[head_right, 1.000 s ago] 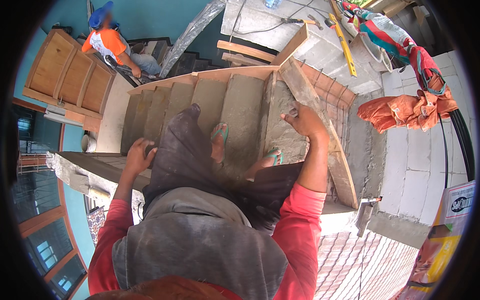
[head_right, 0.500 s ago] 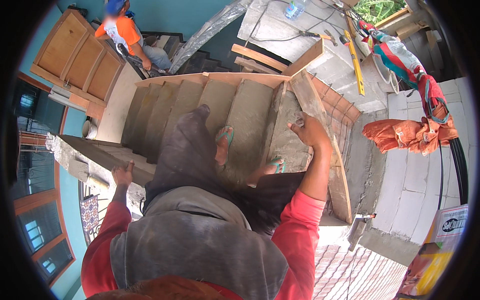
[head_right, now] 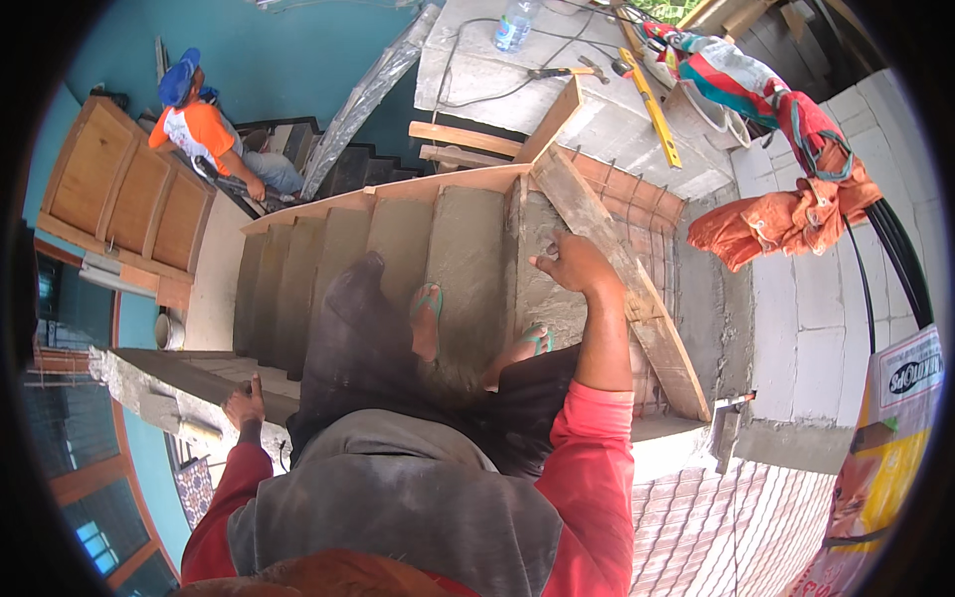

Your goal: The person smooths wet concrete on a staircase using a hand trowel. They repeatedly spread and level the material on the steps while standing on the stairs.

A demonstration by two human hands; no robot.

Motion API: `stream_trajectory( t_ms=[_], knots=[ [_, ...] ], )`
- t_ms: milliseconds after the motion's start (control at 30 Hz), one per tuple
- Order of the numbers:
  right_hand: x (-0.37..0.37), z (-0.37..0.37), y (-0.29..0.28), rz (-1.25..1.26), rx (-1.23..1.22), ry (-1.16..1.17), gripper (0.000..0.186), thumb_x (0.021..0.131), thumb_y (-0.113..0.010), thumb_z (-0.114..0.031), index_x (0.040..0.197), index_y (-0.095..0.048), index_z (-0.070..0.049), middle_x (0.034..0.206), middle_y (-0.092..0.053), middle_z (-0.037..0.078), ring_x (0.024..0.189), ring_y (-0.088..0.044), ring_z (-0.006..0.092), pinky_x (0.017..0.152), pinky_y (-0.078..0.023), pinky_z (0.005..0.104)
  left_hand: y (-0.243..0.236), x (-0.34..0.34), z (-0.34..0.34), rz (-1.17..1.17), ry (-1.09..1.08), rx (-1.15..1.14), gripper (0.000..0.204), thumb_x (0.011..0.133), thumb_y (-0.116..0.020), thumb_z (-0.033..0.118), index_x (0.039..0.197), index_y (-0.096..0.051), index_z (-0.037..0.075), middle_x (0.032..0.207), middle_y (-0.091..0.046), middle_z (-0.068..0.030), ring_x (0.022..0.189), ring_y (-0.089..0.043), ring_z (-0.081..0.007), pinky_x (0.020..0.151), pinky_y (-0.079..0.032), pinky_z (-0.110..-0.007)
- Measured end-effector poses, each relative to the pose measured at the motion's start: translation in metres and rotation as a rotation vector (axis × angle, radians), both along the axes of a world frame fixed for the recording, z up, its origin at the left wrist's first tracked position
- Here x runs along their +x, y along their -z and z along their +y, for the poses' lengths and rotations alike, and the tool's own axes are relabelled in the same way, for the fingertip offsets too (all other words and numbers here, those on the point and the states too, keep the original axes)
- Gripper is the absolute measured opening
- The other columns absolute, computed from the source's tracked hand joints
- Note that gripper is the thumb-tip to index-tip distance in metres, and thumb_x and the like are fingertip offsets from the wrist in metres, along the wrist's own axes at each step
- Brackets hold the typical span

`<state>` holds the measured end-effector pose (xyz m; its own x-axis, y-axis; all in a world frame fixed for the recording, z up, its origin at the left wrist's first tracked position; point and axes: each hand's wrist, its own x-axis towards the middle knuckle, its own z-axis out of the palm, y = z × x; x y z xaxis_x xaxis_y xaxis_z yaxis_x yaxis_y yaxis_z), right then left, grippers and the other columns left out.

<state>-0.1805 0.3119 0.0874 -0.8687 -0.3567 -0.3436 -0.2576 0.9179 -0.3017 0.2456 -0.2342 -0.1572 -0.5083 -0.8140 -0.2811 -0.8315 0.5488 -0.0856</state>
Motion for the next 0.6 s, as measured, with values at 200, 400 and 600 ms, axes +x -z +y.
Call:
stream_trajectory(
  t_ms=[200,400,600],
  knots=[
    [0.002,0.005,-0.004,0.017,-0.012,-0.019,0.073,0.092,-0.077,-0.049,0.140,-0.060,0.004,0.121,-0.075,0.024,0.115,-0.070,0.0435,0.099,-0.054,0.0477,0.013,0.006,-0.007,-0.037,-0.016,-0.012,0.070,0.102,-0.037,0.076,0.112,-0.082,0.023,0.110,-0.079,-0.0132,0.112,-0.072,-0.0330,0.110,-0.042,-0.047],
    [0.001,0.017,0.010,0.109,0.009,-0.073,0.070,0.094,-0.074,-0.051,0.139,-0.061,0.001,0.118,-0.074,0.027,0.112,-0.070,0.0457,0.095,-0.055,0.0497,0.004,-0.004,-0.002,-0.100,-0.024,-0.008,0.072,0.101,-0.037,0.077,0.106,-0.084,0.023,0.101,-0.081,-0.0103,0.101,-0.075,-0.0342,0.101,-0.046,-0.048],
    [0.006,0.011,-0.002,0.023,0.030,-0.041,0.071,0.093,-0.074,-0.053,0.134,-0.063,0.004,0.119,-0.073,0.029,0.115,-0.068,0.0470,0.097,-0.054,0.0506,0.001,-0.007,-0.001,0.056,-0.009,0.093,0.072,0.100,-0.038,0.079,0.113,-0.083,0.024,0.107,-0.082,0.0007,0.105,-0.076,-0.0277,0.094,-0.050,-0.045]
  ],
)
